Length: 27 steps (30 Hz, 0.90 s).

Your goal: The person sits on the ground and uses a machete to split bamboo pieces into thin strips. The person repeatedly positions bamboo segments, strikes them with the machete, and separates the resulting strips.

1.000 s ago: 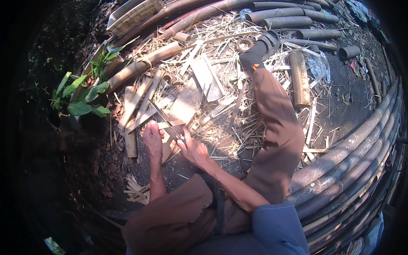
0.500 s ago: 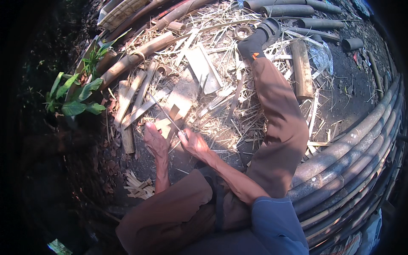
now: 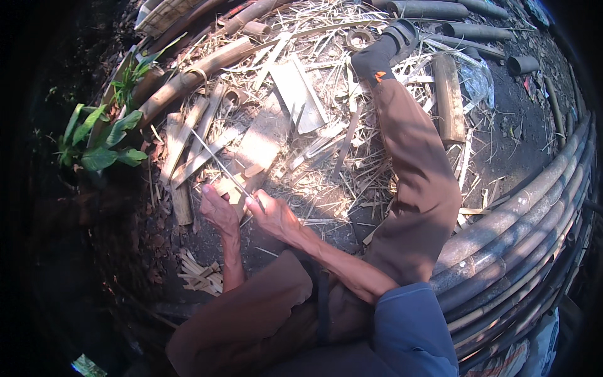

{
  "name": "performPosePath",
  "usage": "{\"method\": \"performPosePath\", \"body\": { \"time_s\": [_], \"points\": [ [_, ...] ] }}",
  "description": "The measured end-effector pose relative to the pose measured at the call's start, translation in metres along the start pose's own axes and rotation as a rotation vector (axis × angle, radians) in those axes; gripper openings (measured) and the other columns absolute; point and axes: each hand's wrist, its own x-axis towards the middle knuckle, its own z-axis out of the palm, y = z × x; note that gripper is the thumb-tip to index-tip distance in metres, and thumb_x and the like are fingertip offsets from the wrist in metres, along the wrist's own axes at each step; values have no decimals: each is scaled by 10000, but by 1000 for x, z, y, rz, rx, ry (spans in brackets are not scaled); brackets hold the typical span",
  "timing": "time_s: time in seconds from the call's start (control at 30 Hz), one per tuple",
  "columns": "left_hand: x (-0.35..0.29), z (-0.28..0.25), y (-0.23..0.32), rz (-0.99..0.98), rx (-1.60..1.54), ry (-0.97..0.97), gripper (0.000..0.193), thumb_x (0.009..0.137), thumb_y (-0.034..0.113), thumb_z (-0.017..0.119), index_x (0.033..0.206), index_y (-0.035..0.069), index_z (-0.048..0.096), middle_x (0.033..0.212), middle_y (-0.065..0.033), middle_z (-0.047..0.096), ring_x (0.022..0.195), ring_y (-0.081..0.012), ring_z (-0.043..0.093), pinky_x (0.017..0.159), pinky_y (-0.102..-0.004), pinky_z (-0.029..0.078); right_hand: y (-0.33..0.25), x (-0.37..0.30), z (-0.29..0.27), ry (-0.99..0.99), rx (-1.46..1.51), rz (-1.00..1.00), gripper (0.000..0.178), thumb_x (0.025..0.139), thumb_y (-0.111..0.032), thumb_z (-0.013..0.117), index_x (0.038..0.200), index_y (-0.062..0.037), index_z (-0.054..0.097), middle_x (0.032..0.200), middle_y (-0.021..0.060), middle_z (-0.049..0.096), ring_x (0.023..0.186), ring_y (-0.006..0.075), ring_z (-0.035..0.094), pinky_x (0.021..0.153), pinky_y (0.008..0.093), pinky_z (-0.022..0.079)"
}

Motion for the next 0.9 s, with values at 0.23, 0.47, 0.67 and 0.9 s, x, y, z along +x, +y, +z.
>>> {"method": "performPosePath", "body": {
  "time_s": [0.23,0.47,0.67,0.9],
  "points": [
    [-2,1,11,-102,-52,9,538,1046,311,334,715,-75,512,577,-148,515,512,-226,535,487,-353,444,37,4,-2,-9,249,488,412,986,-398,466,942,-1,566,727,247,608,709,411,619,654,466,456],
    [-9,4,13,-78,-74,-75,537,1036,367,351,841,-76,583,654,-143,588,561,-211,567,516,-332,457,37,3,-11,-10,-37,391,365,970,-378,517,980,-13,533,689,224,621,670,455,623,610,526,469],
    [3,0,-3,-128,-76,-19,529,1046,325,345,807,-92,566,627,-179,571,530,-256,588,492,-357,487,33,9,-10,-88,268,496,409,982,-389,471,991,9,568,784,244,627,783,414,643,673,470,478],
    [9,-2,1,-53,-41,-53,520,1049,317,335,814,-87,562,600,-151,565,504,-222,576,478,-344,473,65,-8,-14,-92,46,513,454,982,-455,467,946,-7,536,757,271,594,764,418,628,710,485,472]
  ]
}}
